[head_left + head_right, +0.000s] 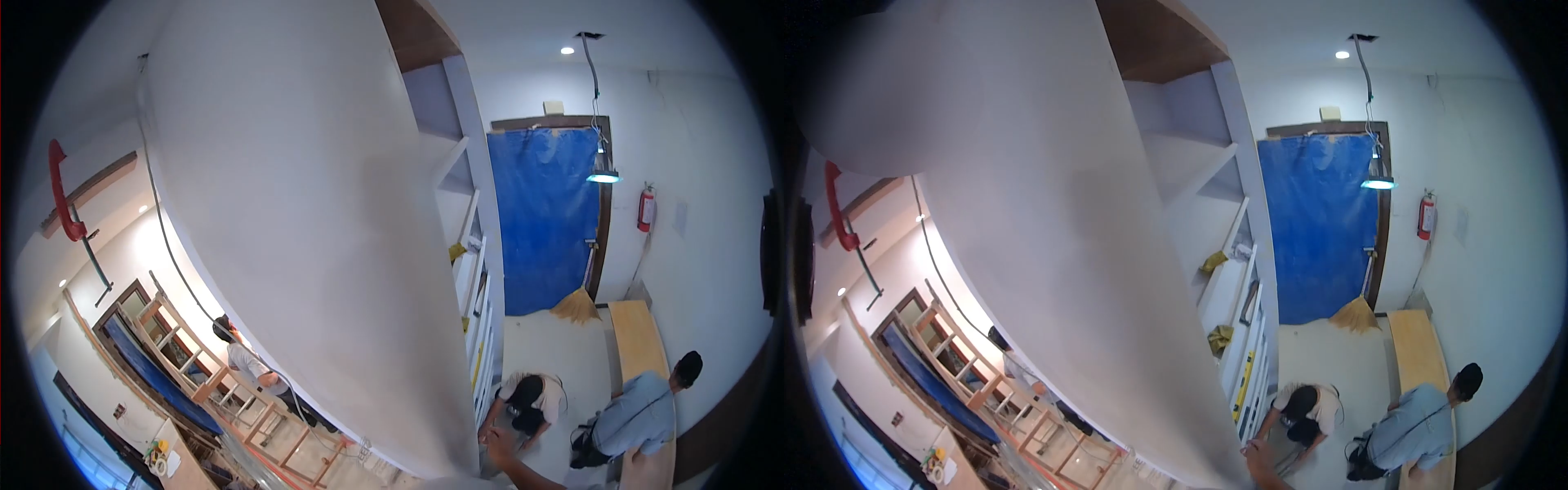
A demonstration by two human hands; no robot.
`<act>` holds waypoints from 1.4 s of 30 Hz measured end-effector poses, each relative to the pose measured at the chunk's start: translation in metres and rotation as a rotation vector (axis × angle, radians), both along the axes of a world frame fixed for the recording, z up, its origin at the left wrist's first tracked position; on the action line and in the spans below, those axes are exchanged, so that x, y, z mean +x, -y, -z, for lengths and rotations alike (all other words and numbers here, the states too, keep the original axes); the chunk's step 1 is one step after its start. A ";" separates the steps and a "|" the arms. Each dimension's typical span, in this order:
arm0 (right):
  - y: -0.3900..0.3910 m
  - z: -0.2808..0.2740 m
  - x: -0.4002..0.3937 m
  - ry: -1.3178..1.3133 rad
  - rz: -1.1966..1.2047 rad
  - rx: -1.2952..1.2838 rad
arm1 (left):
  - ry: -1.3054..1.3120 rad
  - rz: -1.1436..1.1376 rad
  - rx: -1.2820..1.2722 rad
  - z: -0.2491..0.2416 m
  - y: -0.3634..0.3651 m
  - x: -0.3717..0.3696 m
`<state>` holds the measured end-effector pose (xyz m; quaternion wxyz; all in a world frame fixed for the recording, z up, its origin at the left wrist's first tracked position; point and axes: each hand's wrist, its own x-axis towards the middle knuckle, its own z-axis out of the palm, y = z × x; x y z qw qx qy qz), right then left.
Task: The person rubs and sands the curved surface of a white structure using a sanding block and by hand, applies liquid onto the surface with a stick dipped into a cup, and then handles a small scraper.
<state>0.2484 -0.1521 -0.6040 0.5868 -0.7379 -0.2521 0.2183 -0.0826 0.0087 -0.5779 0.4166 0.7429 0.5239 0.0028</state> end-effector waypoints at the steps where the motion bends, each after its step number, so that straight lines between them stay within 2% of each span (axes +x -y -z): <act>1: 0.010 0.017 -0.006 -0.061 -0.002 -0.018 | -0.010 -0.002 -0.008 0.006 0.003 -0.007; 5: 0.053 0.070 -0.011 -0.288 -0.126 -0.163 | -0.070 -0.002 -0.038 0.030 0.010 -0.039; 11: 0.079 0.034 -0.018 -0.431 -0.027 -0.310 | -0.181 0.007 -0.093 0.071 0.026 -0.087; 14: 0.078 0.069 -0.011 -0.034 -0.101 -0.372 | -0.226 0.014 -0.119 0.085 0.034 -0.109; 17: 0.071 0.111 -0.010 0.159 -0.074 -0.295 | -0.259 0.023 -0.131 0.093 0.041 -0.125; 20: 0.070 0.103 -0.012 0.039 -0.144 -0.334 | -0.282 0.037 -0.135 0.099 0.048 -0.139; 23: 0.072 0.068 -0.019 -0.071 -0.167 -0.356 | -0.290 0.052 -0.144 0.099 0.051 -0.142; 29: 0.084 0.093 -0.022 -0.229 -0.230 -0.432 | -0.338 0.077 -0.171 0.092 0.062 -0.156; 32: 0.099 0.082 -0.022 -0.240 -0.249 -0.478 | -0.360 0.088 -0.177 0.087 0.063 -0.160; 34: 0.123 0.114 -0.019 0.041 -0.325 -0.476 | -0.374 0.094 -0.181 0.083 0.062 -0.161; 36: 0.145 0.141 -0.019 0.046 -0.227 -0.623 | -0.389 0.095 -0.187 0.082 0.063 -0.163; 38: 0.180 0.169 -0.023 0.356 -0.124 -0.716 | -0.402 0.091 -0.195 0.079 0.062 -0.162; 42: 0.248 0.184 -0.017 -0.001 -0.267 -0.965 | -0.454 0.119 -0.209 0.076 0.063 -0.153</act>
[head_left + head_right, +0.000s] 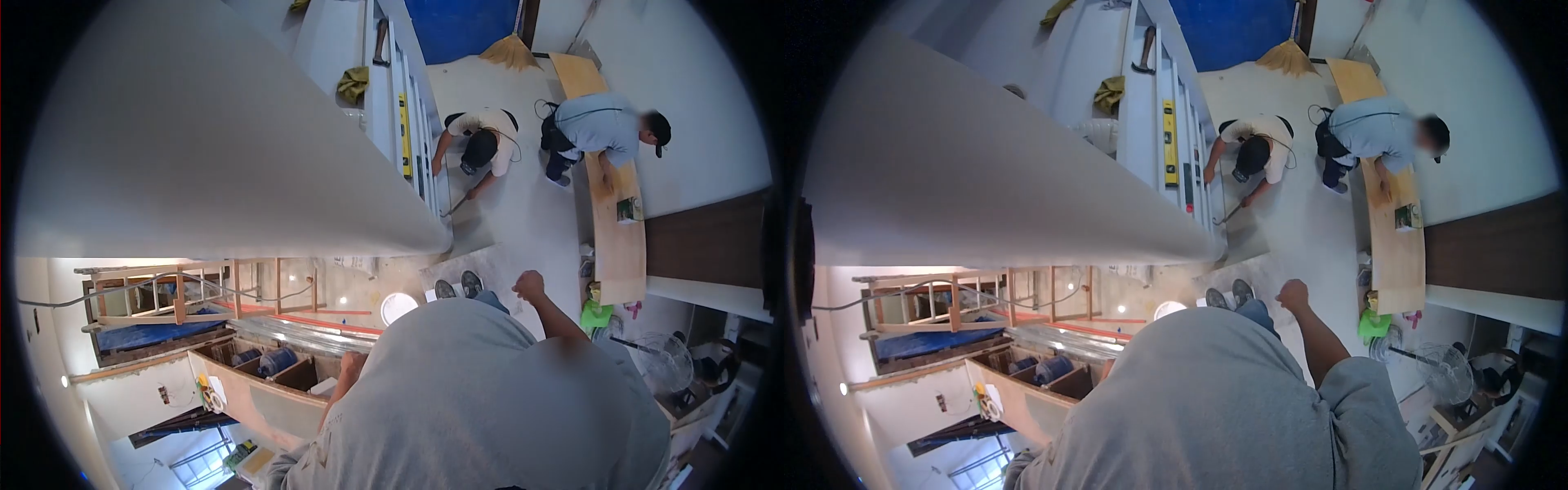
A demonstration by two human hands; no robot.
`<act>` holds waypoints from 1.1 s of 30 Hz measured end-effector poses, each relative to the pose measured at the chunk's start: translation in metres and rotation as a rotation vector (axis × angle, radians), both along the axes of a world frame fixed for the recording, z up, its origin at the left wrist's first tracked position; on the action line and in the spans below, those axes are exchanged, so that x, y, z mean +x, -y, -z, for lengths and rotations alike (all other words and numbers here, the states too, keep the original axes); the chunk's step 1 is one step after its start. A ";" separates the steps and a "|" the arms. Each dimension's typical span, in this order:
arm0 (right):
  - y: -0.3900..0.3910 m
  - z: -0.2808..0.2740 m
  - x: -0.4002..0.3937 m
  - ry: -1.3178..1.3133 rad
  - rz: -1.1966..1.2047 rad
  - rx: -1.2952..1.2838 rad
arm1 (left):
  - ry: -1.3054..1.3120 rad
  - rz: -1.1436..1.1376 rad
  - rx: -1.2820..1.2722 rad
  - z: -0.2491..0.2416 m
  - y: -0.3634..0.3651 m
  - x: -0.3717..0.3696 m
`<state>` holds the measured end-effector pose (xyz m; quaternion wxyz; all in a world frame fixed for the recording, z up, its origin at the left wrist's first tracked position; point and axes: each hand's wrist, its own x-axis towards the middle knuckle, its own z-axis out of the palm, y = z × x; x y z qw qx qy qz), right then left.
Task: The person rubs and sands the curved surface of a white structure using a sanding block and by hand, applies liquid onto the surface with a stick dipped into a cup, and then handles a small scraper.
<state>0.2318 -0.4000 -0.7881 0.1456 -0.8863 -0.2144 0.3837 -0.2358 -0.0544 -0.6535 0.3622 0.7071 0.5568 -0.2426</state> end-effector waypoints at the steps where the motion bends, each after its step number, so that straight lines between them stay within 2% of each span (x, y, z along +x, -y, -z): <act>1: 0.014 -0.001 0.001 -0.079 0.002 -0.078 | -0.026 0.019 -0.005 -0.001 0.001 0.007; 4: 0.051 -0.009 -0.009 -0.225 0.171 -0.172 | -0.119 0.116 -0.009 -0.012 0.004 0.025; 7: 0.066 -0.033 -0.021 -0.283 0.449 -0.165 | -0.156 0.433 0.028 0.006 0.002 0.021; 10: 0.051 -0.072 -0.021 -0.293 0.541 -0.190 | -0.071 0.452 0.038 0.007 0.002 0.024; 13: 0.051 -0.035 -0.020 -0.173 0.485 -0.148 | -0.017 0.385 0.050 0.007 0.002 0.030; 14: 0.059 0.003 -0.018 0.004 0.175 -0.144 | -0.001 0.333 0.044 0.011 0.001 0.029; 15: 0.071 0.050 -0.014 0.180 -0.136 -0.135 | 0.017 0.243 0.021 0.038 -0.006 0.014; 16: 0.078 0.073 -0.013 0.353 -0.449 -0.125 | 0.034 0.153 -0.001 0.052 -0.010 0.006; 19: 0.056 0.065 -0.003 -0.070 -0.037 -0.078 | 0.021 0.251 -0.020 0.036 -0.015 0.018; 22: 0.020 -0.012 0.005 -0.184 0.065 -0.102 | -0.011 0.297 -0.024 0.033 -0.017 0.019; 25: 0.005 -0.038 0.004 -0.142 0.275 -0.062 | 0.128 0.045 -0.008 -0.007 0.000 0.040; 28: -0.007 -0.076 0.005 -0.161 0.453 -0.137 | 0.132 0.041 -0.003 -0.004 0.003 0.034; 31: 0.003 -0.051 0.007 -0.168 0.406 -0.155 | 0.111 0.125 0.006 0.010 0.003 0.024; 33: 0.023 -0.008 0.007 -0.154 0.297 -0.139 | 0.121 0.184 0.021 0.013 0.003 0.022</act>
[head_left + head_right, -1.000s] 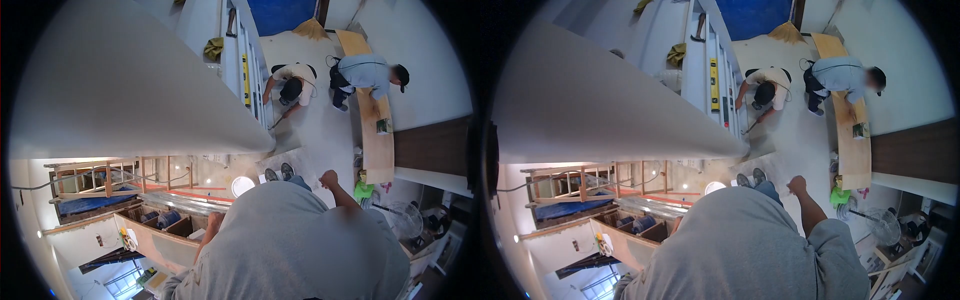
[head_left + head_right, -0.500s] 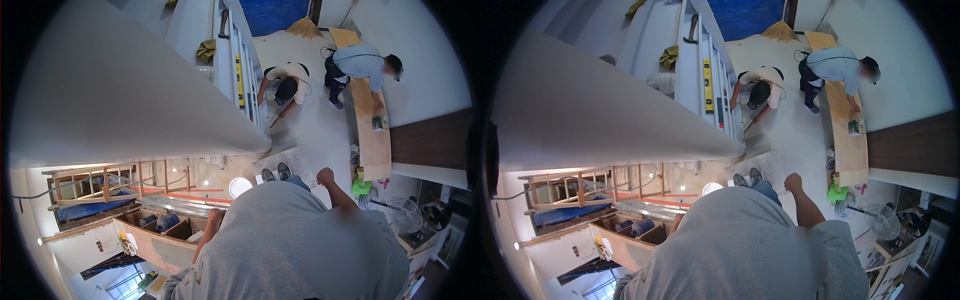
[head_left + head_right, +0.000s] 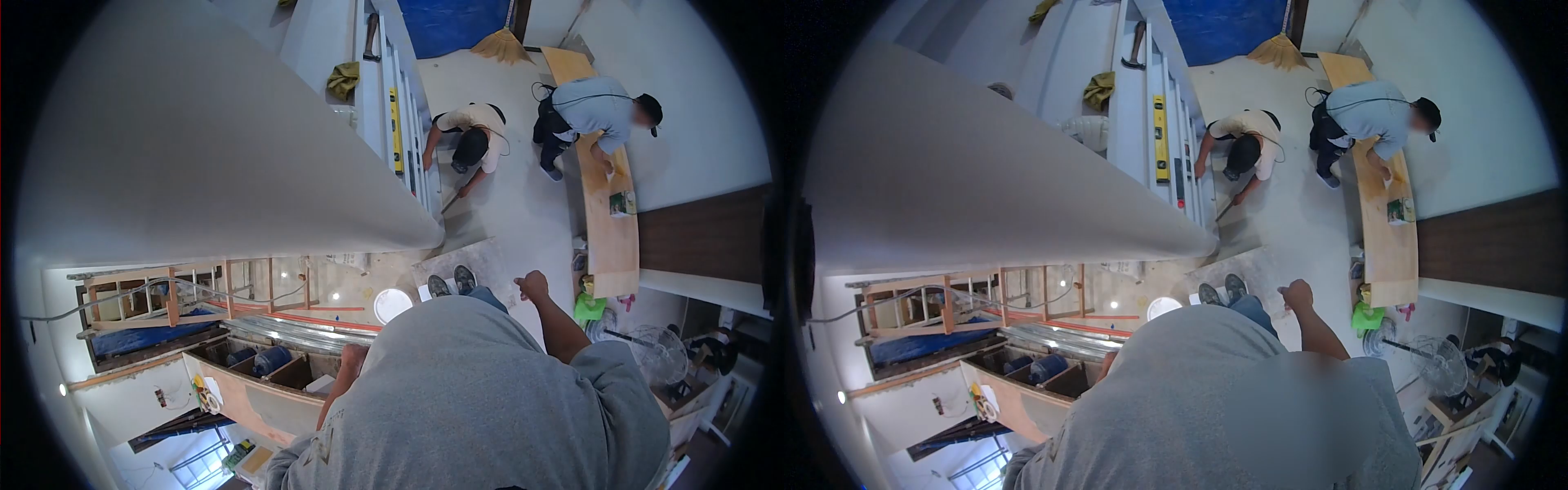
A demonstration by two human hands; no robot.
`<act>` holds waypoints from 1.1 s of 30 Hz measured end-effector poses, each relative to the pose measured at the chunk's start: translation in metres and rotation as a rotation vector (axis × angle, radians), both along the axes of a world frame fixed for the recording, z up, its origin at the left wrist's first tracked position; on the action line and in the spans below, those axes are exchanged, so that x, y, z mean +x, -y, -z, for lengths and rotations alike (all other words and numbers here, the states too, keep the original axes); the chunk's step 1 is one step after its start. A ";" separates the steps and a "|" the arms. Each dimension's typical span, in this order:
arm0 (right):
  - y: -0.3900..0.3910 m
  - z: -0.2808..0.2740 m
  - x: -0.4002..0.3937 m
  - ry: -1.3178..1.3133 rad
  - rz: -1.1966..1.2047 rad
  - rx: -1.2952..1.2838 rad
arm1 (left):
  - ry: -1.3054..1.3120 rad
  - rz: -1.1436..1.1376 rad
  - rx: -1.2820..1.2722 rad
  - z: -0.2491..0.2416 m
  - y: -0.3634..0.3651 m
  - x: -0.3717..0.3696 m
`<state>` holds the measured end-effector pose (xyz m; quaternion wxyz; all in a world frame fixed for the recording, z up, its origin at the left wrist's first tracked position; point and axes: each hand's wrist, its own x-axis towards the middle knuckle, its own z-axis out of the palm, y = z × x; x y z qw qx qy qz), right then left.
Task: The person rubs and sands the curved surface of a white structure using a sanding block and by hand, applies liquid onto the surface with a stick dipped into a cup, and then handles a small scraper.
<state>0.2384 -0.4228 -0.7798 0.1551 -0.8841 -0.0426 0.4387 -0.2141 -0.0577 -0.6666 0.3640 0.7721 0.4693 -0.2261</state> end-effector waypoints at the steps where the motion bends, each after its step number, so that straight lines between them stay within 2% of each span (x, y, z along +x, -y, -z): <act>1: 0.012 0.023 -0.001 0.005 -0.053 0.012 | 0.004 0.035 0.008 0.000 0.001 0.000; 4: 0.041 0.072 -0.003 0.367 -0.860 0.029 | -0.029 0.193 0.066 -0.021 0.004 0.008; 6: 0.052 0.106 -0.014 0.260 -0.586 0.141 | 0.021 0.312 0.124 -0.042 0.008 0.010; 8: 0.037 0.087 -0.008 0.066 -0.275 0.137 | -0.009 0.305 0.128 -0.027 0.005 0.003; 10: 0.004 0.012 -0.006 -0.226 0.073 0.019 | -0.209 0.191 0.060 0.044 -0.014 -0.010; 12: -0.008 0.006 -0.005 -0.037 -0.145 0.097 | -0.129 0.378 0.182 0.099 -0.016 -0.031; 13: -0.016 -0.001 -0.002 -0.017 -0.130 0.126 | -0.090 0.472 0.243 0.095 -0.015 -0.022; 14: -0.023 -0.008 0.000 0.003 -0.115 0.155 | -0.234 0.606 0.204 0.088 -0.017 -0.017; 17: -0.043 -0.019 0.012 0.031 -0.178 0.128 | -0.119 0.717 0.388 0.119 -0.018 -0.031; 18: -0.054 -0.032 0.016 0.023 -0.114 0.137 | -0.321 0.880 0.281 0.112 -0.022 -0.022; 21: -0.089 -0.085 0.024 0.013 0.041 0.217 | -0.230 0.740 0.276 0.103 -0.020 -0.025; 22: -0.099 -0.094 0.028 0.021 0.073 0.275 | -0.014 0.422 0.241 0.076 -0.012 -0.014; 24: -0.122 -0.103 0.038 0.038 0.141 0.402 | 0.213 0.197 0.211 0.040 0.003 -0.006; 25: -0.136 -0.105 0.045 0.047 0.176 0.473 | 0.242 0.126 0.192 0.028 0.006 0.000; 26: -0.152 -0.105 0.054 0.059 0.209 0.548 | 0.282 0.061 0.174 0.015 0.007 0.008; 29: -0.228 -0.086 0.098 0.492 0.064 0.807 | 0.388 -0.064 0.156 -0.010 -0.004 0.051; 30: -0.256 -0.131 0.107 0.662 -0.031 0.723 | 0.417 -0.098 0.153 -0.017 -0.009 0.064; 32: -0.317 -0.177 0.127 0.609 0.068 0.970 | 0.474 -0.154 0.148 -0.037 -0.023 0.098; 33: -0.353 -0.175 0.149 0.638 -0.009 0.979 | 0.498 -0.178 0.148 -0.046 -0.031 0.114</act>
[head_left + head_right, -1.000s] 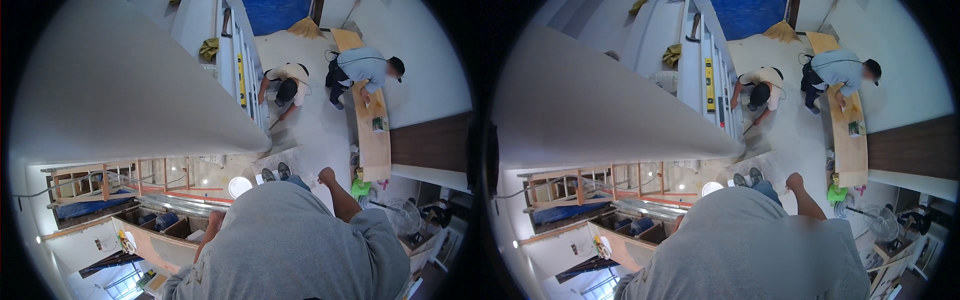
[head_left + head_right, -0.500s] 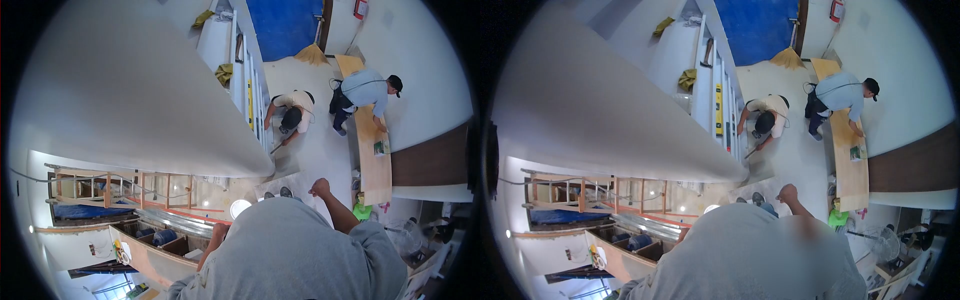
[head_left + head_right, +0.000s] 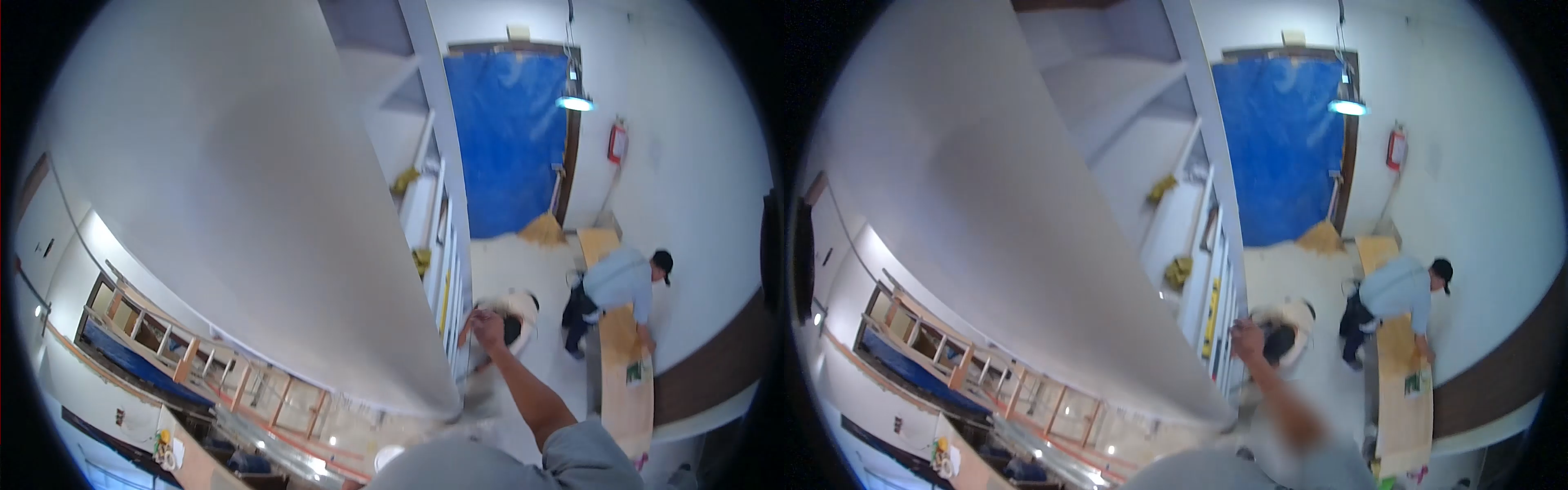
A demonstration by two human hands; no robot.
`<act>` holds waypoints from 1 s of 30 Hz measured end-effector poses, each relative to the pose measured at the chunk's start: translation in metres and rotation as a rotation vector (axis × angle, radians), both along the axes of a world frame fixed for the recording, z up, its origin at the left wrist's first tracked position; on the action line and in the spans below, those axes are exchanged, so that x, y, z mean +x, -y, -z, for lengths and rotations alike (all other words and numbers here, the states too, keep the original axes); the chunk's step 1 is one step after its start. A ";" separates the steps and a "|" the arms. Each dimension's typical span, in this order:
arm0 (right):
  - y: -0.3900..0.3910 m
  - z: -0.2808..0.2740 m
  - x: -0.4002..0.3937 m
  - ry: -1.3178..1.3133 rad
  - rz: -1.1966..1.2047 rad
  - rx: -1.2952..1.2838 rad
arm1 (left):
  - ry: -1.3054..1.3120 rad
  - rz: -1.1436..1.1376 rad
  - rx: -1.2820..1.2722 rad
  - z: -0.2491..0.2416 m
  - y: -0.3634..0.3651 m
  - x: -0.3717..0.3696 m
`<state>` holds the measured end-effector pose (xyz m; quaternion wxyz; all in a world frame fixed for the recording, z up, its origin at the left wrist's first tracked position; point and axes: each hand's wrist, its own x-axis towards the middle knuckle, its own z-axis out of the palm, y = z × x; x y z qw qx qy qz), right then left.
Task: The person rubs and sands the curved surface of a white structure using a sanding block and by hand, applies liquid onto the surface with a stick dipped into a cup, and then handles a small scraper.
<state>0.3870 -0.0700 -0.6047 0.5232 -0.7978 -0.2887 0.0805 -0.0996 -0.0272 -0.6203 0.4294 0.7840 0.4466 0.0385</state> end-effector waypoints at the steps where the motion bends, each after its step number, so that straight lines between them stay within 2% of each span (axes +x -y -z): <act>1: -0.029 -0.029 0.010 -0.042 -0.014 0.055 | 0.022 -0.024 -0.015 -0.014 -0.006 0.016; 2: -0.057 -0.063 0.010 -0.092 -0.034 0.103 | 0.039 -0.040 -0.020 -0.023 -0.011 0.027; 4: -0.101 -0.119 0.013 0.005 -0.055 0.139 | 0.068 -0.063 -0.029 -0.040 -0.021 0.046; 5: -0.128 -0.123 0.020 0.143 -0.069 0.131 | 0.078 -0.072 -0.035 -0.047 -0.024 0.052; 6: -0.135 -0.156 0.013 0.205 -0.073 0.014 | 0.087 -0.081 -0.035 -0.054 -0.028 0.059; 9: -0.204 -0.111 0.043 0.262 -0.246 -0.034 | 0.109 -0.113 -0.042 -0.070 -0.036 0.068; 10: -0.211 -0.106 0.045 0.023 -0.337 0.056 | 0.112 -0.124 -0.046 -0.073 -0.037 0.067; 13: -0.221 -0.089 0.038 0.055 -0.261 -0.053 | 0.108 -0.168 -0.061 -0.076 -0.038 0.060; 15: -0.242 -0.042 0.051 0.330 -0.132 0.013 | 0.095 -0.196 -0.075 -0.074 -0.036 0.049; 17: -0.246 -0.035 0.050 0.608 -0.135 -0.009 | 0.071 -0.226 -0.092 -0.068 -0.033 0.037; 18: -0.229 -0.068 0.045 0.721 -0.180 -0.100 | 0.053 -0.238 -0.100 -0.063 -0.032 0.031; 21: -0.234 -0.077 0.045 0.658 -0.202 0.025 | -0.018 -0.277 -0.137 -0.048 -0.028 0.009; 22: -0.245 -0.071 0.050 0.634 -0.189 -0.036 | -0.046 -0.292 -0.149 -0.041 -0.025 0.001; 23: -0.236 -0.098 0.042 0.456 -0.172 -0.113 | -0.080 -0.304 -0.162 -0.034 -0.024 -0.009; 24: -0.217 -0.136 0.028 0.421 -0.174 -0.134 | -0.116 -0.315 -0.176 -0.027 -0.023 -0.017; 25: -0.220 -0.139 0.030 0.388 -0.171 -0.170 | -0.157 -0.324 -0.190 -0.020 -0.017 -0.028; 27: -0.244 -0.096 0.048 0.148 -0.174 0.176 | -0.239 -0.337 -0.222 -0.002 -0.007 -0.052; 29: -0.245 -0.080 0.052 0.041 -0.160 0.301 | -0.323 -0.327 -0.243 0.019 0.005 -0.080; 30: -0.237 -0.090 0.050 0.056 -0.155 0.254 | -0.364 -0.311 -0.250 0.029 0.012 -0.094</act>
